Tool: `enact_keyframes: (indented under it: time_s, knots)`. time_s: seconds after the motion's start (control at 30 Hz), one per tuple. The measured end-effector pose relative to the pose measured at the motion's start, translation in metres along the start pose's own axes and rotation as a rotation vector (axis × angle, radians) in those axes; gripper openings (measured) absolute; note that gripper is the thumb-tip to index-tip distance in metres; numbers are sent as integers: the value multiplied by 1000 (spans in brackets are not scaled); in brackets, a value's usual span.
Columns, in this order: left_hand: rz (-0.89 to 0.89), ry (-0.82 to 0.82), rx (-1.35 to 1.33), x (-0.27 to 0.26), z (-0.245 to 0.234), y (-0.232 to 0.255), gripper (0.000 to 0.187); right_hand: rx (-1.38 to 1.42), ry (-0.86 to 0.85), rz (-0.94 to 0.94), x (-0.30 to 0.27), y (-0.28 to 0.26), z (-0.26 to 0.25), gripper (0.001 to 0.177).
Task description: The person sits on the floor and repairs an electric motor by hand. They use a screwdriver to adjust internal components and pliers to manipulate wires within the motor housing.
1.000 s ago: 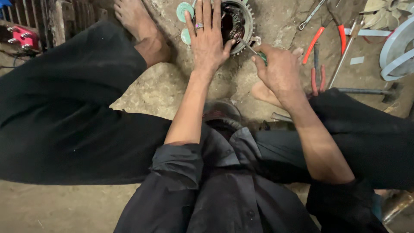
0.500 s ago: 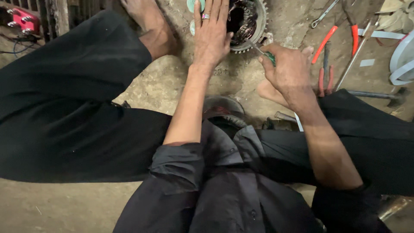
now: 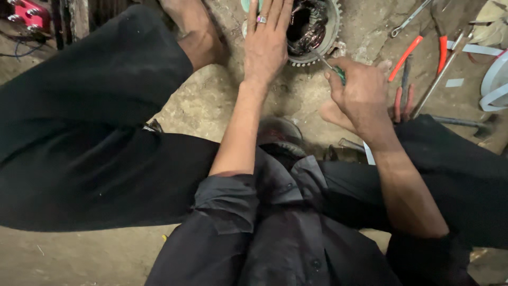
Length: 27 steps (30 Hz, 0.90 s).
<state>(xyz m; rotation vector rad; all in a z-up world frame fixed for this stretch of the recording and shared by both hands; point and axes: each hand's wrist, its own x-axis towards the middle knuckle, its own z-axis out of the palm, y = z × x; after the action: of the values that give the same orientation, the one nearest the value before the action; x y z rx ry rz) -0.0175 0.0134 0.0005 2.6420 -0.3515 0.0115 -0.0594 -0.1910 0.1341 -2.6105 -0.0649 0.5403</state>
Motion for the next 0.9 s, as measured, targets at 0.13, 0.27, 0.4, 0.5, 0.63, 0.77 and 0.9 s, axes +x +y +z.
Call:
enact_keyframes:
  time_s: [0.13, 0.27, 0.4, 0.5, 0.63, 0.77, 0.9]
  knots:
    - [-17, 68, -12, -2, 5, 3, 65, -161, 96, -73, -4, -19, 1, 18]
    - [-55, 130, -29, 1, 12, 4, 63, -408, 75, -107, 9, -40, 7, 14]
    - [-98, 132, -19, 1, 19, 6, 59, -418, -40, -68, 50, -41, 13, 13]
    - [-124, 106, 0, 1, 14, 12, 61, -422, -59, -107, 49, -42, 17, 10]
    - [-138, 197, -24, 6, 4, 16, 57, -110, -23, 102, 8, -28, 21, 17]
    - [-141, 156, -32, 4, 5, 15, 58, 60, 203, -47, -20, -11, 38, 27]
    - [-137, 138, -51, 3, 4, 15, 59, -37, 189, -10, -20, -16, 16, 26]
